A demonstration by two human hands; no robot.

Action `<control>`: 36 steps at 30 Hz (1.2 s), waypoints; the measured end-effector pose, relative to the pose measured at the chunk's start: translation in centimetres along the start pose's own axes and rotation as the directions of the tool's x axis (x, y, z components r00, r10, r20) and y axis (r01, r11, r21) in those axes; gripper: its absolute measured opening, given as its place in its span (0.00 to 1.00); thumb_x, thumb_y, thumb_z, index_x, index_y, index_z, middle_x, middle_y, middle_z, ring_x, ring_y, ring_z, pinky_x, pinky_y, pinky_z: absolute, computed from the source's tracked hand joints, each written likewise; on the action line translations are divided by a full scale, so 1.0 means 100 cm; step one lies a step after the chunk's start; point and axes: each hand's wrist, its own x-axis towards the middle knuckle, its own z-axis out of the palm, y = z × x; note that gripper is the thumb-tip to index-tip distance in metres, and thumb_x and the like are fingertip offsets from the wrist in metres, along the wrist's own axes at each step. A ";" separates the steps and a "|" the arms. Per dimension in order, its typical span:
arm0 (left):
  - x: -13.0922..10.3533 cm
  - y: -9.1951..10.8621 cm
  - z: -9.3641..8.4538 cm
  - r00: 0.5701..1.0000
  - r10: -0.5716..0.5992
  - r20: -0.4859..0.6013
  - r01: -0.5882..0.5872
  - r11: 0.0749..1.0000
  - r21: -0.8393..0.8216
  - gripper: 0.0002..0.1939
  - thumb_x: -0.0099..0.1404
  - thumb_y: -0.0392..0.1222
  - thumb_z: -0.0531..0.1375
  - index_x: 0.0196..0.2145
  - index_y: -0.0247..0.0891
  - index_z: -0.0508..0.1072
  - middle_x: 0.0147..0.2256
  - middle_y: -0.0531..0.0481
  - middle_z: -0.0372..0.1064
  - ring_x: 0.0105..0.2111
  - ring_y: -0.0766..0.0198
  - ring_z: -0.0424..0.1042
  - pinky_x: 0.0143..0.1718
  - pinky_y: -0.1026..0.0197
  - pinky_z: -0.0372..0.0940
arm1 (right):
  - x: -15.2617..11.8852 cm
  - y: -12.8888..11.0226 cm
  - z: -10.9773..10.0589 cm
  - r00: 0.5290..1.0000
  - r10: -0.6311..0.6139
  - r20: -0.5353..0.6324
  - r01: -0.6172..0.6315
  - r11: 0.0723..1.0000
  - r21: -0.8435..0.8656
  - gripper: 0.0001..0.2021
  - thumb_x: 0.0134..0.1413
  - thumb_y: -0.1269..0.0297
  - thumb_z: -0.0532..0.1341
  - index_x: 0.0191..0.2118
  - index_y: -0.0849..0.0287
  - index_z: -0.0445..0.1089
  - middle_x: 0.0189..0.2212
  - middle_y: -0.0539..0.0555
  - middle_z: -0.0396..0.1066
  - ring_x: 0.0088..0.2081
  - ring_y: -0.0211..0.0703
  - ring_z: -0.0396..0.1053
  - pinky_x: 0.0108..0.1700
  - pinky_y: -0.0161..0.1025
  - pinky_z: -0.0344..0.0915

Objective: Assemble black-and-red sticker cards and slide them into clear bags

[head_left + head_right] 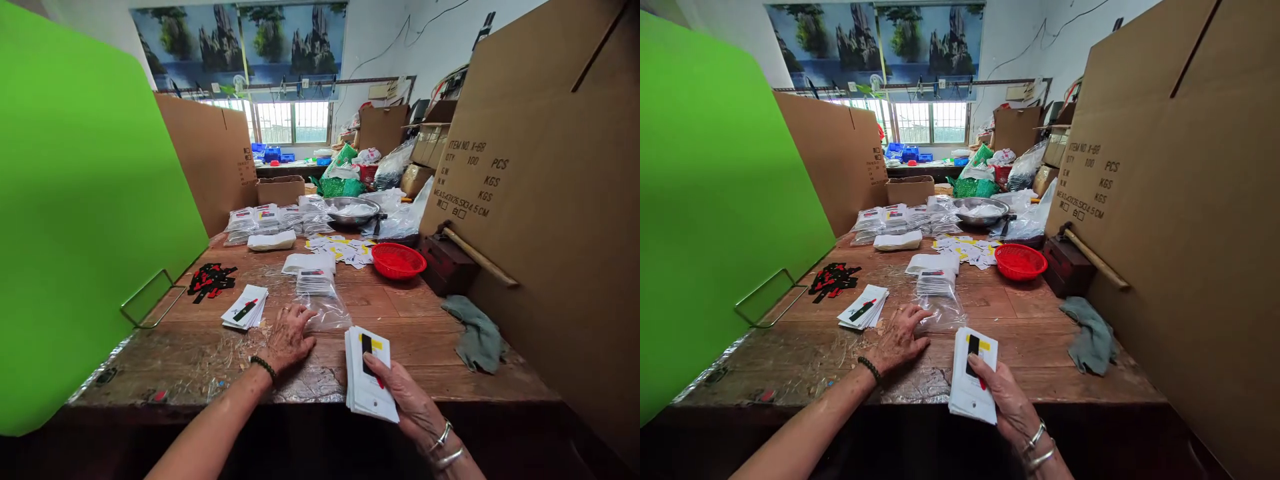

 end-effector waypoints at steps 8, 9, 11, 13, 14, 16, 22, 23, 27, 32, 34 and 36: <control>0.014 -0.022 0.014 0.992 -0.023 0.127 0.027 0.999 -0.035 0.10 0.66 0.32 0.51 0.33 0.38 0.72 0.36 0.45 0.69 0.37 0.59 0.68 0.41 0.59 0.61 | -0.001 0.006 -0.002 1.000 0.012 0.023 -0.012 1.000 0.005 0.23 0.33 0.57 0.77 0.36 0.64 0.75 0.28 0.54 0.78 0.25 0.41 0.74 0.30 0.37 0.73; 0.015 -0.023 0.014 0.990 -0.039 0.138 0.046 0.998 -0.049 0.11 0.66 0.30 0.51 0.31 0.37 0.72 0.34 0.45 0.69 0.36 0.59 0.68 0.40 0.59 0.61 | 0.000 0.006 -0.004 0.999 0.016 0.031 -0.016 1.000 0.003 0.23 0.34 0.57 0.77 0.37 0.65 0.75 0.28 0.54 0.78 0.25 0.41 0.74 0.30 0.37 0.73; 0.015 -0.021 0.012 0.987 -0.066 0.148 0.077 0.995 -0.068 0.12 0.64 0.29 0.50 0.29 0.37 0.71 0.30 0.46 0.69 0.32 0.60 0.67 0.37 0.59 0.60 | 0.000 0.006 -0.007 0.999 0.024 0.044 -0.024 1.000 0.001 0.22 0.36 0.57 0.76 0.37 0.65 0.75 0.28 0.54 0.78 0.26 0.41 0.75 0.31 0.37 0.73; 0.015 -0.015 0.011 0.985 -0.090 0.146 0.105 0.989 -0.103 0.10 0.62 0.28 0.53 0.28 0.36 0.71 0.29 0.47 0.70 0.31 0.61 0.67 0.36 0.60 0.59 | 0.000 0.008 -0.010 0.999 0.025 0.047 -0.025 1.000 -0.004 0.22 0.37 0.56 0.75 0.38 0.65 0.75 0.28 0.55 0.78 0.26 0.42 0.75 0.31 0.38 0.73; 0.015 -0.010 0.012 0.984 -0.104 0.142 0.122 0.985 -0.124 0.09 0.60 0.28 0.54 0.28 0.36 0.72 0.29 0.48 0.70 0.31 0.61 0.67 0.36 0.61 0.59 | 0.000 0.008 -0.011 0.998 0.025 0.050 -0.024 1.000 -0.010 0.22 0.38 0.55 0.75 0.38 0.65 0.75 0.28 0.55 0.78 0.26 0.42 0.75 0.30 0.37 0.73; 0.016 -0.001 0.014 0.980 -0.141 0.137 0.165 0.970 -0.178 0.08 0.55 0.27 0.56 0.28 0.36 0.73 0.27 0.50 0.70 0.30 0.63 0.67 0.34 0.62 0.58 | -0.001 0.010 -0.011 0.998 0.022 0.051 -0.021 1.000 -0.021 0.22 0.38 0.55 0.75 0.37 0.66 0.75 0.27 0.55 0.78 0.25 0.42 0.74 0.30 0.37 0.73; 0.025 0.009 0.035 0.939 -0.247 0.240 0.324 0.868 -0.376 0.04 0.52 0.37 0.60 0.25 0.35 0.75 0.22 0.54 0.69 0.23 0.67 0.64 0.24 0.66 0.55 | -0.008 -0.001 -0.004 0.999 -0.023 0.027 0.022 1.000 0.019 0.21 0.37 0.57 0.76 0.37 0.65 0.75 0.27 0.55 0.78 0.26 0.42 0.75 0.31 0.38 0.74; 0.026 0.009 0.037 0.933 -0.260 0.247 0.343 0.849 -0.401 0.05 0.53 0.38 0.60 0.25 0.34 0.75 0.21 0.54 0.69 0.23 0.68 0.63 0.24 0.66 0.55 | -0.008 -0.005 -0.001 0.999 -0.034 0.025 0.033 0.999 0.029 0.22 0.36 0.57 0.76 0.37 0.64 0.75 0.28 0.55 0.78 0.26 0.42 0.75 0.31 0.38 0.74; 0.033 0.007 0.039 0.927 -0.306 0.217 0.373 0.806 -0.459 0.10 0.55 0.43 0.58 0.24 0.34 0.74 0.20 0.55 0.66 0.22 0.69 0.60 0.24 0.65 0.54 | -0.004 -0.018 0.013 0.995 -0.089 0.043 0.086 0.994 0.065 0.24 0.29 0.57 0.78 0.36 0.63 0.75 0.28 0.53 0.78 0.26 0.41 0.74 0.30 0.38 0.73; 0.042 0.015 0.028 0.947 -0.278 0.157 0.320 0.807 -0.496 0.14 0.57 0.47 0.55 0.21 0.36 0.70 0.18 0.56 0.62 0.21 0.68 0.58 0.24 0.65 0.53 | 0.016 -0.017 0.030 0.984 -0.143 0.105 0.147 0.989 -0.027 0.24 0.28 0.56 0.78 0.34 0.64 0.76 0.26 0.53 0.77 0.24 0.37 0.72 0.29 0.34 0.70; 0.044 0.020 0.023 0.958 -0.259 0.124 0.286 0.822 -0.493 0.15 0.58 0.46 0.53 0.20 0.36 0.69 0.18 0.56 0.61 0.21 0.69 0.58 0.24 0.65 0.53 | 0.027 -0.012 0.028 0.984 -0.163 0.070 0.169 0.981 -0.093 0.24 0.27 0.55 0.77 0.32 0.65 0.76 0.25 0.53 0.76 0.23 0.37 0.71 0.27 0.34 0.69; 0.046 0.024 0.017 0.968 -0.229 0.098 0.248 0.841 -0.482 0.15 0.59 0.46 0.53 0.20 0.36 0.69 0.18 0.56 0.62 0.21 0.69 0.58 0.24 0.65 0.53 | 0.035 -0.007 0.023 0.980 -0.201 0.011 0.200 0.965 -0.167 0.24 0.27 0.53 0.77 0.31 0.65 0.76 0.24 0.54 0.76 0.23 0.39 0.71 0.26 0.35 0.68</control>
